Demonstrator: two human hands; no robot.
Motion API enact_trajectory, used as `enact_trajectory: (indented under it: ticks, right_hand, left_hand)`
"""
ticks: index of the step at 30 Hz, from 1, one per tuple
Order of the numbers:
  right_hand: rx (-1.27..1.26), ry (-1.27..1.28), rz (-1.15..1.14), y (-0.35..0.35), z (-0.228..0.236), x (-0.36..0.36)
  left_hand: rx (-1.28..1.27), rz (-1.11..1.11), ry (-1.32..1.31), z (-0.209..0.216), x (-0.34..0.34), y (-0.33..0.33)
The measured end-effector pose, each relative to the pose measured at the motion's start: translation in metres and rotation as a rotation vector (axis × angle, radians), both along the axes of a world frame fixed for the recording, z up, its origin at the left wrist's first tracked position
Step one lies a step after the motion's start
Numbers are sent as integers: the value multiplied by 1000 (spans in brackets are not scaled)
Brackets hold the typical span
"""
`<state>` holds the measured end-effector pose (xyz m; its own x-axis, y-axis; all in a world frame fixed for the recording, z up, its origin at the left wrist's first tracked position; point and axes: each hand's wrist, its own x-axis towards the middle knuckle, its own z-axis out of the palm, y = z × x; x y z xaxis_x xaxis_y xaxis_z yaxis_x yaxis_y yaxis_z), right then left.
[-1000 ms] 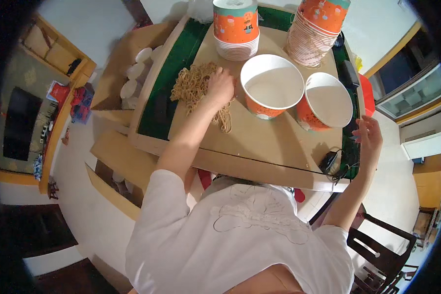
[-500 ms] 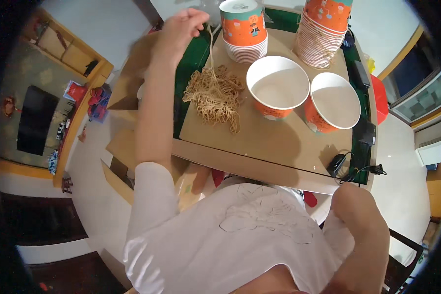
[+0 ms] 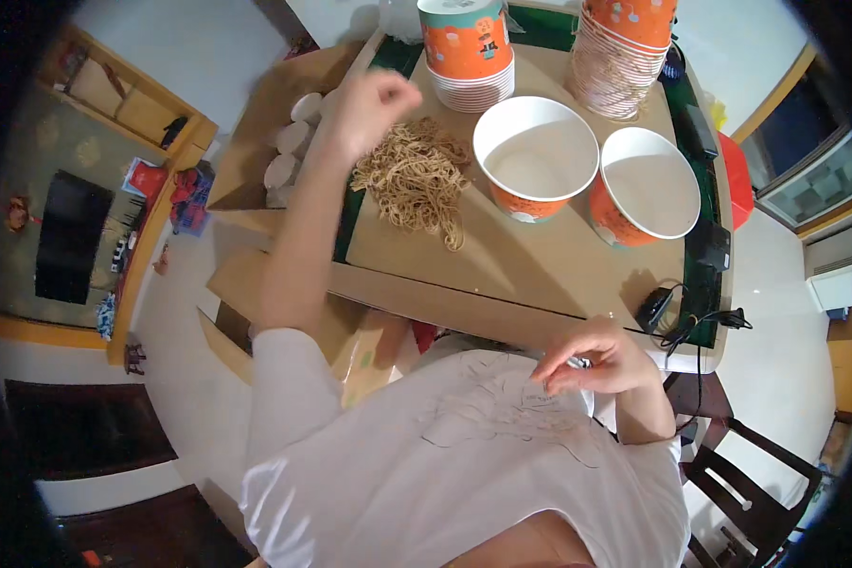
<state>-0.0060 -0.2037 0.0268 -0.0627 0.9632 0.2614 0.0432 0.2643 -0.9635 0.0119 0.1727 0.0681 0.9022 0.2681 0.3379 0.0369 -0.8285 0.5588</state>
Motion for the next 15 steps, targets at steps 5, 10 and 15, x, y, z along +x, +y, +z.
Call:
enact_trajectory:
  ticks: [5, 10, 15]
  right_hand:
    - [-150, 478, -375, -27, -31, -10]
    - [-203, 520, -532, -28, -36, -18]
    - [-208, 480, -538, -22, -36, -21]
  left_hand:
    - [40, 76, 77, -84, -9, -3]
    - [197, 109, 103, -95, 7, -14]
    - [-272, 91, -27, -84, 1, 16]
